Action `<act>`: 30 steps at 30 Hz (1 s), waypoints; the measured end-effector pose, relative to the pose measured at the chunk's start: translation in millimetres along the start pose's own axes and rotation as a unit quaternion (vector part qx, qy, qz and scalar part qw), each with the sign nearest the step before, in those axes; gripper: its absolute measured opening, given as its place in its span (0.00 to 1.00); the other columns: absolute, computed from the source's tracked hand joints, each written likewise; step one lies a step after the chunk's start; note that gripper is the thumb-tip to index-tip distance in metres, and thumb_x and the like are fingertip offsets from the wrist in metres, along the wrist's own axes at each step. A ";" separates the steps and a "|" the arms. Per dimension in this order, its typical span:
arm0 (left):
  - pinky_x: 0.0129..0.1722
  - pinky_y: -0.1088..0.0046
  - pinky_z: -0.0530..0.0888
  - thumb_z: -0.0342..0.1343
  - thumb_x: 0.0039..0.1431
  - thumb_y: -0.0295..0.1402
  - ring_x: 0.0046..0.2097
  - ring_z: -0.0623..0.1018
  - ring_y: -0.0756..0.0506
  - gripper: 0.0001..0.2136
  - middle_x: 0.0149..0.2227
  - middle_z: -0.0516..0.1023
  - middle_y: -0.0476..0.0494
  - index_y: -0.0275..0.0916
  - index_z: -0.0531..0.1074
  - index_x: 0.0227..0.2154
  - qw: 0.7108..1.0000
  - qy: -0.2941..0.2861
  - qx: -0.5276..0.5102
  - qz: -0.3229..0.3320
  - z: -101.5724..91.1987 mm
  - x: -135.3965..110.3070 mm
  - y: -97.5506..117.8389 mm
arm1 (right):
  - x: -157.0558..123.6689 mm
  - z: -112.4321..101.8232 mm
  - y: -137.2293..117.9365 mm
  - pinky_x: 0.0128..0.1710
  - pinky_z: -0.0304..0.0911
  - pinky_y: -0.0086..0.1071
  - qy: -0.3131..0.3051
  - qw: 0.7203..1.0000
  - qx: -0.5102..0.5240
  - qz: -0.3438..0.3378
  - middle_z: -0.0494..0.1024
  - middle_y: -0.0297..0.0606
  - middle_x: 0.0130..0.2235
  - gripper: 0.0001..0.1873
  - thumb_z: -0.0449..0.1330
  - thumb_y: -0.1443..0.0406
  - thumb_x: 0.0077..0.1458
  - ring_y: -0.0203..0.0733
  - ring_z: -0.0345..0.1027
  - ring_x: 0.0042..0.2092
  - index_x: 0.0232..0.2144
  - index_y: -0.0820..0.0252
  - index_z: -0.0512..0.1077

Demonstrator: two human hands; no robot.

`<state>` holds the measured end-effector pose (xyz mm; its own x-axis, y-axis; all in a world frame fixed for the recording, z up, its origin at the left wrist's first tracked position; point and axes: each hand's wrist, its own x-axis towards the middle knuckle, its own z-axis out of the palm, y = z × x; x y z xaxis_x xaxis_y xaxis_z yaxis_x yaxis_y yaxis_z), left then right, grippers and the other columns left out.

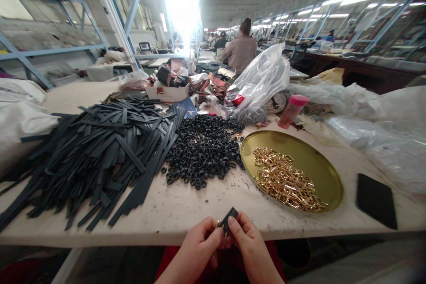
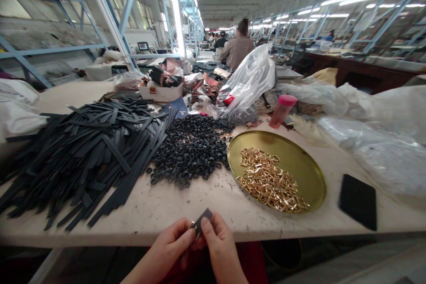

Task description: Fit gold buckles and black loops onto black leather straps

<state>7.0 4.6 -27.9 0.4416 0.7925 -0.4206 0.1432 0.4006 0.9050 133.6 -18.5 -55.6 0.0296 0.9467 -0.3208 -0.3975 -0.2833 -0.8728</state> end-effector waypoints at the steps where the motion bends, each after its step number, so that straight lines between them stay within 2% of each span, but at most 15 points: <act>1: 0.15 0.82 0.59 0.51 0.49 0.46 0.16 0.63 0.57 0.16 0.24 0.69 0.51 0.36 0.65 0.24 1.000 -0.002 -0.007 0.002 0.6 -0.5 -0.1 | -0.7 -0.2 -0.3 0.24 0.55 0.27 -0.004 1.000 -0.003 -0.003 0.67 0.28 0.19 0.17 0.59 0.52 0.48 0.33 0.60 0.22 0.24 0.60 0.64; 7: 0.14 0.82 0.56 0.55 0.46 0.43 0.15 0.62 0.58 0.14 0.23 0.70 0.51 0.36 0.63 0.21 0.998 -0.020 -0.065 -0.018 1.2 -3.4 -1.7 | -5.9 1.5 -1.9 0.21 0.52 0.26 -0.037 0.999 -0.024 0.014 0.63 0.26 0.18 0.18 0.57 0.51 0.48 0.32 0.58 0.20 0.23 0.60 0.63; 10: 0.13 0.82 0.52 0.54 0.46 0.42 0.14 0.60 0.59 0.13 0.20 0.69 0.53 0.38 0.61 0.20 0.998 0.005 -0.065 -0.027 4.3 -4.3 -5.0 | -10.9 1.0 -1.7 0.23 0.53 0.27 0.002 0.992 -0.108 -0.059 0.63 0.28 0.19 0.17 0.56 0.52 0.49 0.34 0.58 0.22 0.22 0.59 0.63; 13: 0.12 0.81 0.49 0.52 0.47 0.43 0.12 0.55 0.58 0.14 0.15 0.62 0.58 0.39 0.59 0.19 0.998 0.058 -0.015 -0.021 8.4 -7.0 -7.3 | -12.9 -2.8 -2.5 0.26 0.56 0.28 0.015 0.973 -0.195 -0.122 0.66 0.30 0.23 0.13 0.58 0.56 0.49 0.36 0.60 0.26 0.23 0.58 0.65; 15: 0.13 0.81 0.51 0.51 0.48 0.44 0.13 0.55 0.57 0.14 0.14 0.60 0.59 0.40 0.59 0.19 0.997 0.069 0.021 -0.011 9.3 -9.7 -6.4 | -11.0 -6.0 -3.4 0.28 0.57 0.29 -0.009 0.977 -0.189 -0.096 0.67 0.31 0.24 0.12 0.59 0.57 0.47 0.37 0.60 0.27 0.24 0.59 0.65; 18: 0.17 0.81 0.56 0.54 0.47 0.43 0.19 0.61 0.55 0.14 0.16 0.64 0.56 0.39 0.59 0.19 0.996 0.061 0.058 0.006 5.5 -10.4 -3.6 | -6.0 -9.1 -4.1 0.28 0.57 0.29 -0.057 0.988 -0.137 -0.032 0.66 0.29 0.23 0.14 0.60 0.56 0.45 0.36 0.59 0.26 0.23 0.59 0.65; 21: 0.17 0.81 0.56 0.55 0.45 0.45 0.18 0.61 0.55 0.16 0.15 0.64 0.56 0.40 0.58 0.18 0.997 0.050 0.060 -0.007 -2.3 -1.7 -4.6 | -0.1 -10.6 -6.4 0.27 0.56 0.28 -0.092 0.987 -0.132 -0.027 0.65 0.29 0.22 0.15 0.60 0.54 0.45 0.35 0.59 0.26 0.22 0.59 0.63; 23: 0.15 0.81 0.56 0.56 0.44 0.45 0.15 0.61 0.55 0.16 0.15 0.64 0.57 0.40 0.58 0.21 0.998 0.048 0.031 -0.005 -7.3 7.7 -6.8 | 7.7 -12.5 -12.5 0.27 0.55 0.28 -0.117 0.978 -0.167 -0.032 0.65 0.29 0.22 0.15 0.57 0.54 0.48 0.35 0.59 0.27 0.22 0.59 0.63; 25: 0.16 0.81 0.59 0.55 0.46 0.43 0.16 0.63 0.54 0.14 0.17 0.65 0.58 0.39 0.61 0.29 0.998 0.049 0.012 0.023 -11.3 17.1 -8.1 | 22.5 -15.6 -23.2 0.26 0.54 0.28 -0.138 0.961 -0.234 -0.042 0.64 0.29 0.21 0.17 0.52 0.53 0.52 0.35 0.58 0.26 0.21 0.59 0.63; 27: 0.17 0.81 0.61 0.54 0.49 0.40 0.17 0.64 0.54 0.14 0.18 0.65 0.58 0.38 0.62 0.36 0.999 0.035 0.020 0.037 -14.0 25.0 -8.3 | 45.6 -18.6 -36.1 0.27 0.55 0.29 -0.099 0.930 -0.341 -0.093 0.65 0.31 0.22 0.17 0.48 0.55 0.55 0.37 0.60 0.27 0.22 0.59 0.64; 28: 0.17 0.81 0.61 0.52 0.50 0.40 0.17 0.63 0.55 0.14 0.18 0.65 0.58 0.37 0.63 0.37 0.999 0.028 0.029 0.031 -15.1 28.5 -8.3 | 59.5 -19.7 -42.0 0.28 0.56 0.29 -0.057 0.904 -0.403 -0.133 0.67 0.32 0.23 0.15 0.48 0.57 0.56 0.38 0.61 0.28 0.24 0.59 0.65; 30: 0.15 0.81 0.58 0.50 0.51 0.43 0.16 0.61 0.55 0.15 0.16 0.64 0.57 0.36 0.65 0.34 0.999 0.038 0.036 0.007 -16.9 34.4 -8.7 | 88.1 -20.3 -50.0 0.33 0.57 0.31 0.012 0.833 -0.514 -0.202 0.70 0.36 0.29 0.07 0.51 0.63 0.53 0.40 0.63 0.32 0.28 0.59 0.67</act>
<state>6.0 36.2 -51.3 0.3756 0.8320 -0.4084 0.2010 0.3570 0.9122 174.7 76.0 -47.7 -0.0057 0.9968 0.0795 0.6457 0.0644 -0.7609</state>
